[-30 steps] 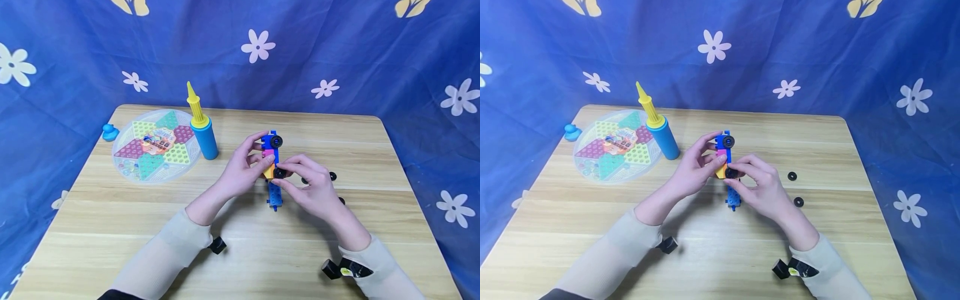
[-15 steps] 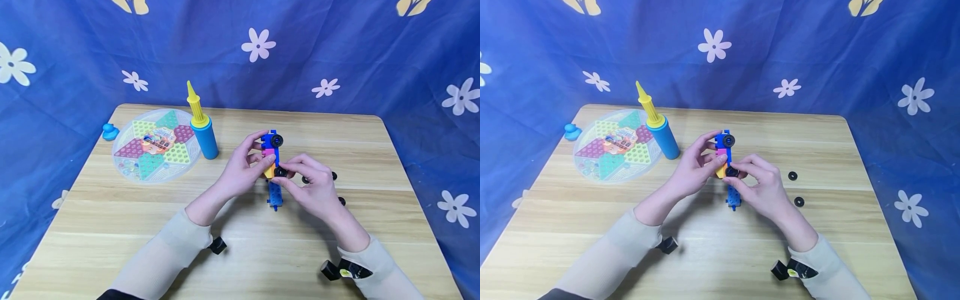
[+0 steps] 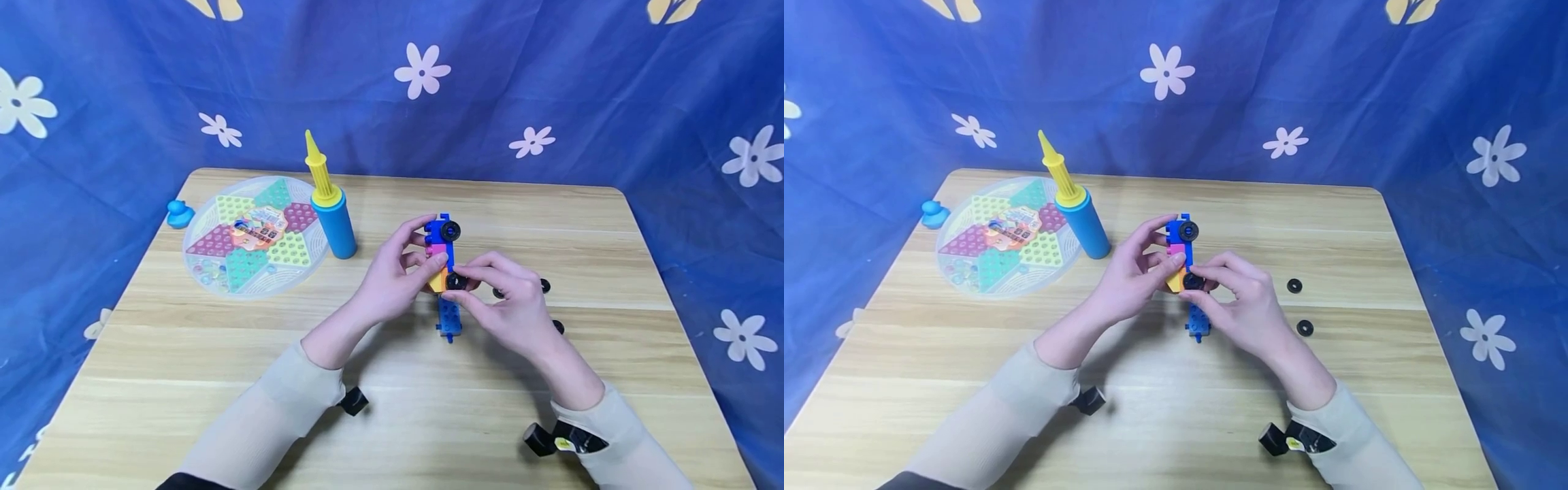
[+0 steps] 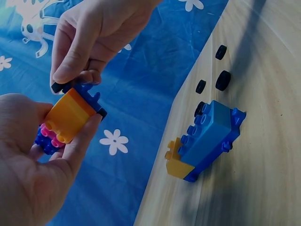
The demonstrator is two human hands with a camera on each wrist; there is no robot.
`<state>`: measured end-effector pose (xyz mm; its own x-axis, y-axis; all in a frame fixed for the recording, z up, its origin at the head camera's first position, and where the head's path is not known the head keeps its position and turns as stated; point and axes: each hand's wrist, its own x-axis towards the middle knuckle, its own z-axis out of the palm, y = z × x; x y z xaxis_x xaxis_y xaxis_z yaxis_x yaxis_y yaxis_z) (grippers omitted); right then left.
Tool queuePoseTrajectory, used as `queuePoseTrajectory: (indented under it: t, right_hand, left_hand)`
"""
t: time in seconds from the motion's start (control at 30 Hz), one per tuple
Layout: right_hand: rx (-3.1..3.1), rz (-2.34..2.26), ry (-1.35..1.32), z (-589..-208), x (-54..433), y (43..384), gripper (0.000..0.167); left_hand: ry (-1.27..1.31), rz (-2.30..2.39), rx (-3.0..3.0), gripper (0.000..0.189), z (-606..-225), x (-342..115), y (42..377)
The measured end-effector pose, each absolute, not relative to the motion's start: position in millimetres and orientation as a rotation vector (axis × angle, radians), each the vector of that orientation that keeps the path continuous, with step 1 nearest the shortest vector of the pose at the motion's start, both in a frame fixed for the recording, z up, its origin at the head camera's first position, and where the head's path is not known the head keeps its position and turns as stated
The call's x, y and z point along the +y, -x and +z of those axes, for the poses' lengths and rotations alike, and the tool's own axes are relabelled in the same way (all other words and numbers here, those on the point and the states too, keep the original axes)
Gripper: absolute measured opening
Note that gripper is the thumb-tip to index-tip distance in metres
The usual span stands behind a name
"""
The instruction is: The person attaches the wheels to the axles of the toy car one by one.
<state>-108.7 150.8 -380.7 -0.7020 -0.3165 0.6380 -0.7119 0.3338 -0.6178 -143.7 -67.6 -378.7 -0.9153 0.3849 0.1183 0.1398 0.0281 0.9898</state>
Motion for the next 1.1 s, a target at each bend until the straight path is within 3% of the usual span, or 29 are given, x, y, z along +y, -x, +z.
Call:
queuePoseTrajectory:
  t: [1.1]
  right_hand:
    - [-2.195, 1.313, -0.955, -376.4, 154.2, 105.3, 0.036]
  left_hand:
    - [-0.552, 2.021, 2.107, 0.062, -375.8, -65.8, 143.2]
